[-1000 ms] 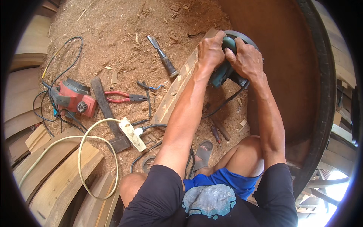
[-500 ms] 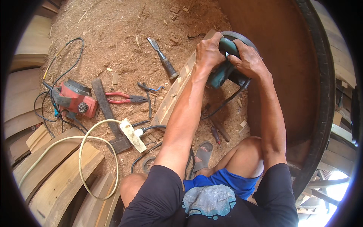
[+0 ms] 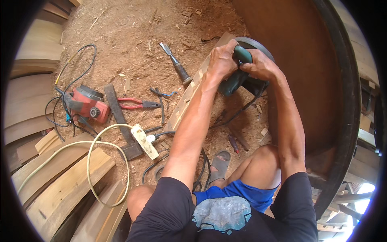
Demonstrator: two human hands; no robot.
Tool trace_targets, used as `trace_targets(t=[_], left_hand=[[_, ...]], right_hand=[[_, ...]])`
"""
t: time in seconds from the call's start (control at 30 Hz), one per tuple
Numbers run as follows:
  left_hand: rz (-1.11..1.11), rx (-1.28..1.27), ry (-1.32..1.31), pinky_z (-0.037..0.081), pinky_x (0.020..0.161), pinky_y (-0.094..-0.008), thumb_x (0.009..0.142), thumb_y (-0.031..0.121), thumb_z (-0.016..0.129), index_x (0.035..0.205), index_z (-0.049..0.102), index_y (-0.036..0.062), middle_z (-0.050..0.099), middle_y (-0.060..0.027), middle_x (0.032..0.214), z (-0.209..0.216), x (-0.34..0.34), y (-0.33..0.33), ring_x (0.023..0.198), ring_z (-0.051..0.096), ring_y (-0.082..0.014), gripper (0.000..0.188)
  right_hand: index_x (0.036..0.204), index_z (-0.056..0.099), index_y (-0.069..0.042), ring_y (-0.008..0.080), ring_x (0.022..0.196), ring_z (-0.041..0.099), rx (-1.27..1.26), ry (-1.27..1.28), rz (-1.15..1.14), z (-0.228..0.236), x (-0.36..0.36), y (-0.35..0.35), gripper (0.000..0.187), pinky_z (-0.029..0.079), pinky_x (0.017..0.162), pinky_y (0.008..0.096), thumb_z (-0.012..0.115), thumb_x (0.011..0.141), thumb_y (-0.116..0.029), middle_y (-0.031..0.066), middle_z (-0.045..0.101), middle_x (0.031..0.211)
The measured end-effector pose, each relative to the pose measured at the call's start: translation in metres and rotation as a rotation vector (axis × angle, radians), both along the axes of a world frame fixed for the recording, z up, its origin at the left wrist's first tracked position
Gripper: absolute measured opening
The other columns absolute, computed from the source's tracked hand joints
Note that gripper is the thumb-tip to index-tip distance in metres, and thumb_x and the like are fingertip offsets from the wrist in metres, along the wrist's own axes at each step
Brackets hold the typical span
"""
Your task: The person operates a circular saw on a piece of wood, checks a connection, and uses a screwdriver to tighten components on the tool.
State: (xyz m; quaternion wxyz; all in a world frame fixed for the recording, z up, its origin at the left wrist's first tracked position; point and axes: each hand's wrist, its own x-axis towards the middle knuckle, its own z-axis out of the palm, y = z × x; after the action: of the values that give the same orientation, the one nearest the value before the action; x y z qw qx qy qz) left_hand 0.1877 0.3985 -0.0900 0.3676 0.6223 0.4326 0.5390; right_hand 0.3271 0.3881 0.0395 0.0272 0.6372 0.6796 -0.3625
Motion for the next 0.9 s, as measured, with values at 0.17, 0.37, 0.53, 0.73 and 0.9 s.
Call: trace_targets(t=[0.17,0.37,0.53,0.73,0.9], left_hand=[[-0.063,0.145,0.096,0.058,0.079,-0.0421,0.079,0.008,0.081,0.123,0.067,0.0093,0.074,-0.0182,0.097,0.003,-0.021,-0.012,0.089,0.073,-0.0366,0.046],[-0.142,0.213,-0.024,0.060,0.083,-0.0393,0.082,0.002,0.081,0.136,0.067,0.0121,0.075,-0.0172,0.103,0.006,-0.034,-0.021,0.092,0.074,-0.0338,0.057],[-0.179,0.285,0.002,0.060,0.082,-0.0412,0.084,0.001,0.080,0.135,0.067,0.0132,0.076,-0.0174,0.105,0.004,-0.039,-0.013,0.095,0.075,-0.0343,0.055],[-0.110,0.217,0.080,0.060,0.084,-0.0423,0.085,-0.001,0.075,0.132,0.067,0.0141,0.075,-0.0160,0.111,0.002,-0.030,-0.018,0.101,0.074,-0.0358,0.050],[-0.004,0.250,0.048,0.053,0.099,-0.0438,0.083,-0.001,0.076,0.131,0.068,0.0163,0.075,-0.0125,0.114,-0.003,-0.028,-0.018,0.108,0.068,-0.0339,0.052]], right_hand=[[0.117,0.067,0.001,0.0328,0.095,0.073,0.235,-0.084,0.174,-0.011,0.006,-0.008,0.036,0.055,0.085,0.0446,0.073,0.085,-0.016,0.0222,0.075,0.101],[0.120,0.067,0.000,0.0386,0.111,0.070,0.164,-0.189,0.138,-0.003,-0.005,-0.009,0.042,0.052,0.095,0.0479,0.073,0.083,-0.018,0.0257,0.073,0.113],[0.120,0.067,0.000,0.0383,0.111,0.070,0.162,-0.179,0.118,-0.002,-0.005,-0.010,0.041,0.052,0.094,0.0480,0.074,0.083,-0.018,0.0250,0.074,0.112],[0.114,0.065,0.001,0.0316,0.096,0.070,0.207,-0.158,0.133,-0.005,-0.001,-0.007,0.034,0.053,0.087,0.0439,0.073,0.083,-0.012,0.0181,0.072,0.098],[0.114,0.066,0.001,0.0306,0.096,0.070,0.233,-0.189,0.142,0.000,-0.010,-0.005,0.034,0.053,0.087,0.0435,0.073,0.084,-0.012,0.0176,0.072,0.098]])
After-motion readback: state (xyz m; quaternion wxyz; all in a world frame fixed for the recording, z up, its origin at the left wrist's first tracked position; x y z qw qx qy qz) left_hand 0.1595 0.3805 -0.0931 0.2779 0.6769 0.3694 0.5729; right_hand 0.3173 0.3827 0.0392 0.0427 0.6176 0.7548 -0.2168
